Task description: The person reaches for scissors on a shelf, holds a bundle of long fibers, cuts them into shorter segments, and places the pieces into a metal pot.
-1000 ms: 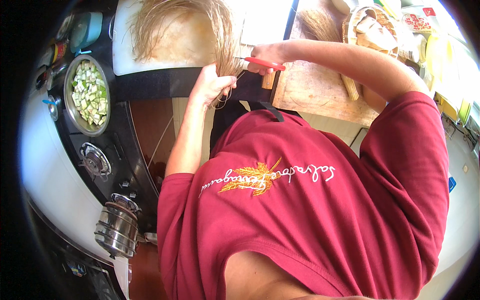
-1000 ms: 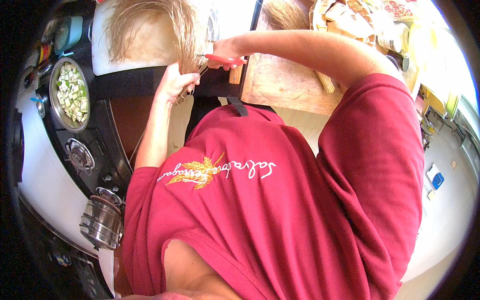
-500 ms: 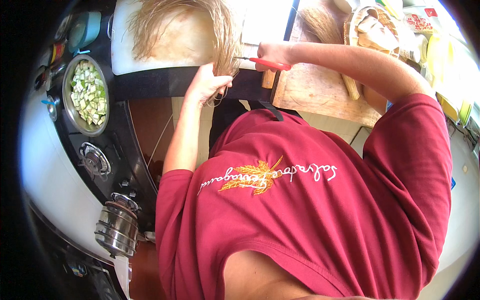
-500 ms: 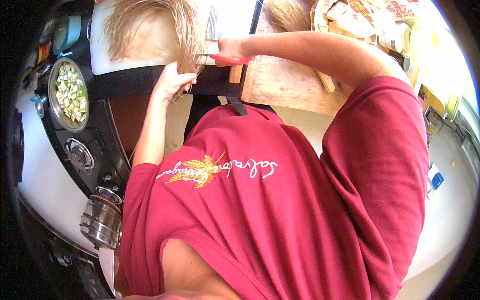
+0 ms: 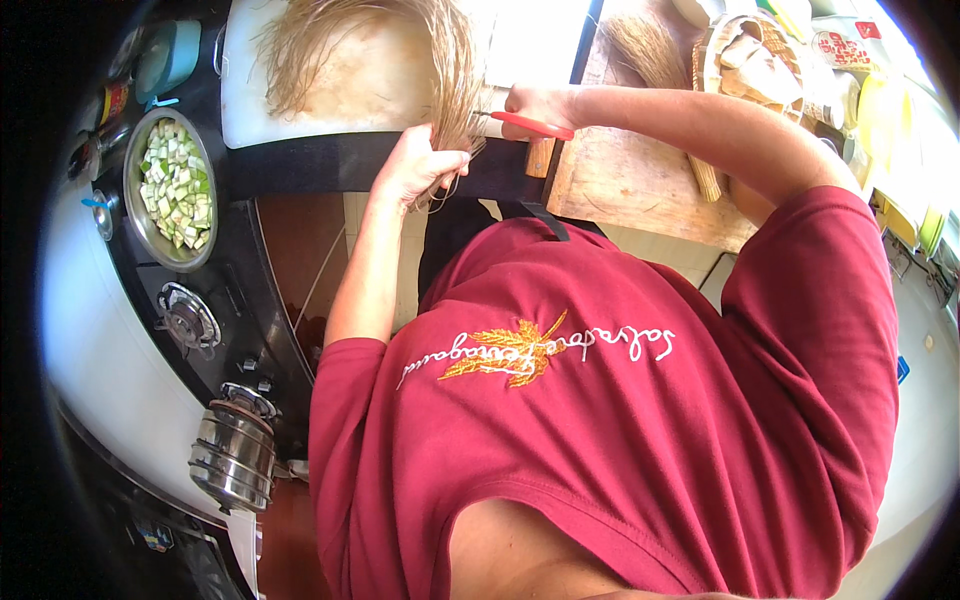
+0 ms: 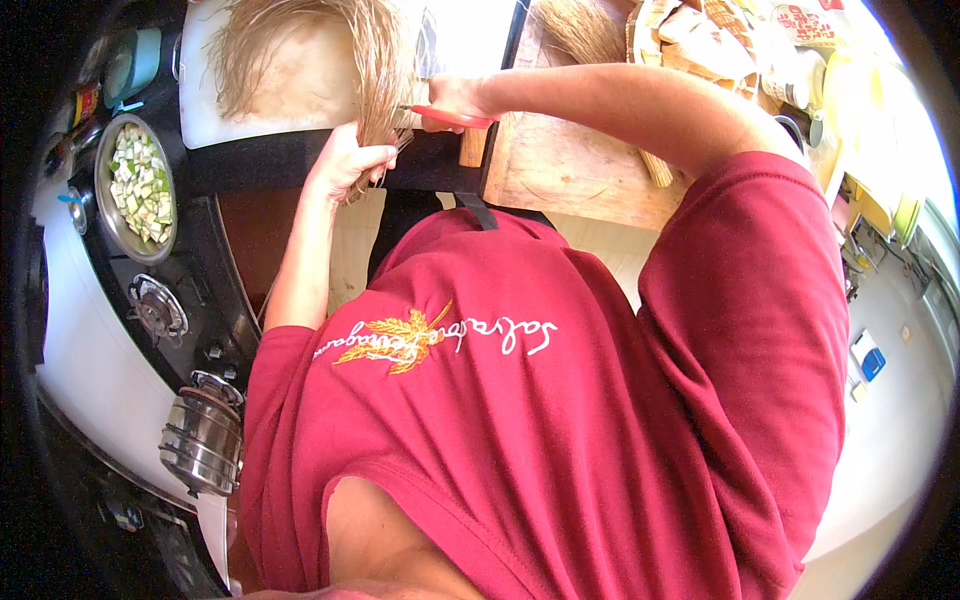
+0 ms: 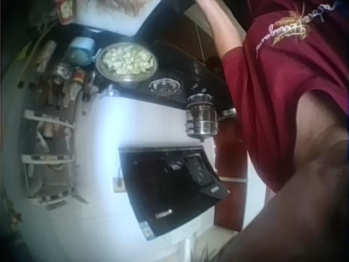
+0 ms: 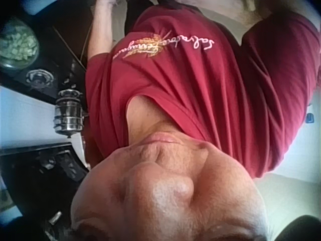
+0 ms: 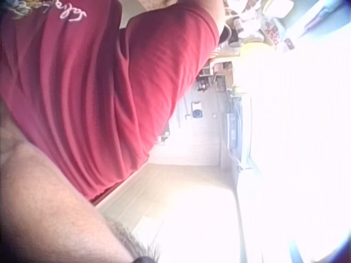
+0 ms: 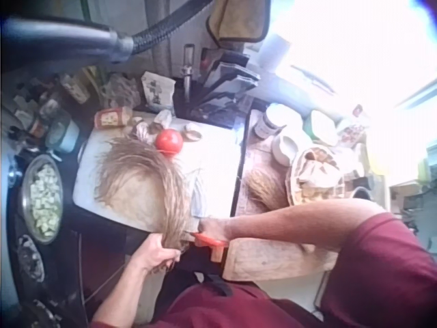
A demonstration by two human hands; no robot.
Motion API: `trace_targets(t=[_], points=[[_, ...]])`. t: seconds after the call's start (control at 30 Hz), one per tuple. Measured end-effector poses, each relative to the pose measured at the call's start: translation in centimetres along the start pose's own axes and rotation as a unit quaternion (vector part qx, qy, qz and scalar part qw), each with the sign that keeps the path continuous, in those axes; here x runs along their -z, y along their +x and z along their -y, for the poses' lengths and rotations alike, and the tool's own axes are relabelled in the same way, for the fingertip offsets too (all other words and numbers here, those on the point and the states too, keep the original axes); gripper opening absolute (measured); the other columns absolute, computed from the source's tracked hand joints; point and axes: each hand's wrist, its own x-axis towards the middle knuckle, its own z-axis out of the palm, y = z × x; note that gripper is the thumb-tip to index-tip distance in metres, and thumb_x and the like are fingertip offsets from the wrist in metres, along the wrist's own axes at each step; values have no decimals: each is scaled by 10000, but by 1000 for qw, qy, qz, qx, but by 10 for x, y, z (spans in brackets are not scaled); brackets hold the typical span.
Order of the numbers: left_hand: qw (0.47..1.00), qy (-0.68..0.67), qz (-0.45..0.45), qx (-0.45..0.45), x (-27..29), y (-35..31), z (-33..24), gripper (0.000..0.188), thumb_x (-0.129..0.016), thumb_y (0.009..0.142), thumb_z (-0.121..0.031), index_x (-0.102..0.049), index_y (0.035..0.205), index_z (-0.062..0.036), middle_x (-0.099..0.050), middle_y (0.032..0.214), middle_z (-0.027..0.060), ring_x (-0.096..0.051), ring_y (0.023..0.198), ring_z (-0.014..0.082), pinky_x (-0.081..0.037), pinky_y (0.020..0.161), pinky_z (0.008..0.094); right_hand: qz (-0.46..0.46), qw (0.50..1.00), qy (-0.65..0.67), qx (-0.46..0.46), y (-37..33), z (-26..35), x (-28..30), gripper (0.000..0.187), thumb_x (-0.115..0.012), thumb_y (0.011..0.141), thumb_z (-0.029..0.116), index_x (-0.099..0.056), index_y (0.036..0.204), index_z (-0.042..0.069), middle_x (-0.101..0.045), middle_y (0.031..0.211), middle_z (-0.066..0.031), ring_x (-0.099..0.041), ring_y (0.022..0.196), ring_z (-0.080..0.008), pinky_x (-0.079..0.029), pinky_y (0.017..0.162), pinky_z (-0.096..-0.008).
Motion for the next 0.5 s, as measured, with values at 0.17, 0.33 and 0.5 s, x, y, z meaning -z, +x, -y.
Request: trace_targets(t=[0.17, 0.33, 0.5], points=[[1000, 8, 3, 2, 4, 5, 0, 162, -636, 727, -83, -549, 851, -25, -563, 647, 42, -487, 459, 83, -395, 436, 207, -39, 998, 1, -53, -7, 5, 2, 224, -553, 701, 190, -565, 575, 5, -557, 527, -59, -544, 457, -127, -425, 418, -275], [1000, -11, -4, 3, 3, 3, -3, 154, -635, 732, -78, -554, 853, -26, -561, 645, 38, -488, 455, 80, -391, 428, 198, -8, 988, 84, -127, -11, 2, 4, 228, -554, 723, 219, -552, 618, 17, -554, 558, -57, -513, 442, -124, -408, 409, -269], [999, -32, 5, 4, 5, 2, -6, 161, -633, 733, -65, -559, 868, -17, -560, 644, 39, -497, 459, 81, -399, 423, 201, 63, 972, 143, -176, -50, -12, 18, 279, -534, 750, 282, -538, 683, 12, -536, 632, -58, -470, 471, -112, -396, 425, -260]])
